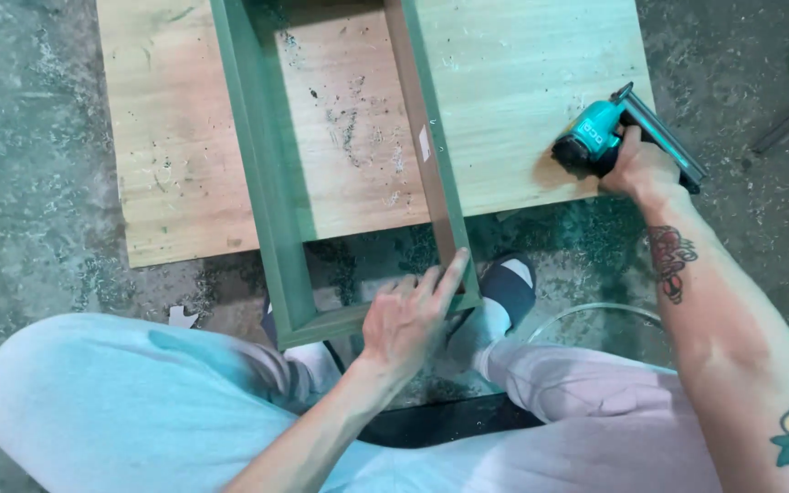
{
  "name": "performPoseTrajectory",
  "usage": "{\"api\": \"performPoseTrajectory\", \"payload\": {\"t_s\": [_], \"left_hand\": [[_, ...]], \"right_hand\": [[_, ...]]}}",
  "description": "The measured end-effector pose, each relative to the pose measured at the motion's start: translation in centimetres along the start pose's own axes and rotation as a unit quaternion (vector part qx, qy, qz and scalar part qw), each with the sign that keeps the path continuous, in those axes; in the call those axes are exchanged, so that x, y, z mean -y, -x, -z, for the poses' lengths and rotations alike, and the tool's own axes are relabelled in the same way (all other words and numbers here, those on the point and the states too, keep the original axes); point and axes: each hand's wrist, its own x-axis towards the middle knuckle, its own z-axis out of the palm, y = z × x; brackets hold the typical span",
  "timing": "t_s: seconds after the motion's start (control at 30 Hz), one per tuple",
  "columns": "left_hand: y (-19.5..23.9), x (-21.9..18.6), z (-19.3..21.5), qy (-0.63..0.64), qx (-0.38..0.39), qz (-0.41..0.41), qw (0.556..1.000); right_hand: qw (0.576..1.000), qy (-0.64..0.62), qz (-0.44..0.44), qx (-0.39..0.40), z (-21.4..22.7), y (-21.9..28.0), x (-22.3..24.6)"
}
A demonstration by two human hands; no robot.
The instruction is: Assembling a wooden box by aligning boards and fastening them with a pneumatic nail gun
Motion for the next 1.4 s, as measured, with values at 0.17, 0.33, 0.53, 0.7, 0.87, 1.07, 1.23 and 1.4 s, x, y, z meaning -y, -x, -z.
{"api": "performPoseTrajectory", "payload": {"t_s": [0.17,0.33,0.53,0.7,0.87,1.07,1.23,1.4], "left_hand": [[-1.1,2.4,-1.2,-0.074,-0.138,-0.064,0.986],[-3.4,6.8,0.3,-0.11,-0.108,-0.085,0.984],[-4.6,8.2,3.6,-0.173,-0.17,-0.079,0.967],[-5.9,9.1,0.0,-0.214,-0.215,-0.062,0.951],[-5.7,9.8,0.2,-0.21,-0.181,-0.1,0.956],[-5.6,10.4,0.8,-0.199,-0.092,-0.097,0.971],[-5.3,10.0,1.4,-0.145,-0.053,-0.095,0.984],[-5.2,9.3,2.5,-0.135,-0.018,-0.077,0.988]], "right_hand": [[0.997,-0.019,0.058,-0.038,2.0,1.8,0.0],[0.991,-0.037,0.094,-0.09,2.8,5.5,2.7],[0.988,0.024,0.13,-0.081,8.2,17.7,7.4],[0.981,0.073,0.164,-0.07,9.2,23.9,8.8],[0.967,0.112,0.222,-0.061,7.6,29.2,10.6],[0.936,0.09,0.322,-0.107,0.9,31.9,11.9],[0.864,0.072,0.42,-0.269,-1.7,32.3,12.4],[0.82,0.085,0.438,-0.359,-3.3,30.8,13.4]]}}
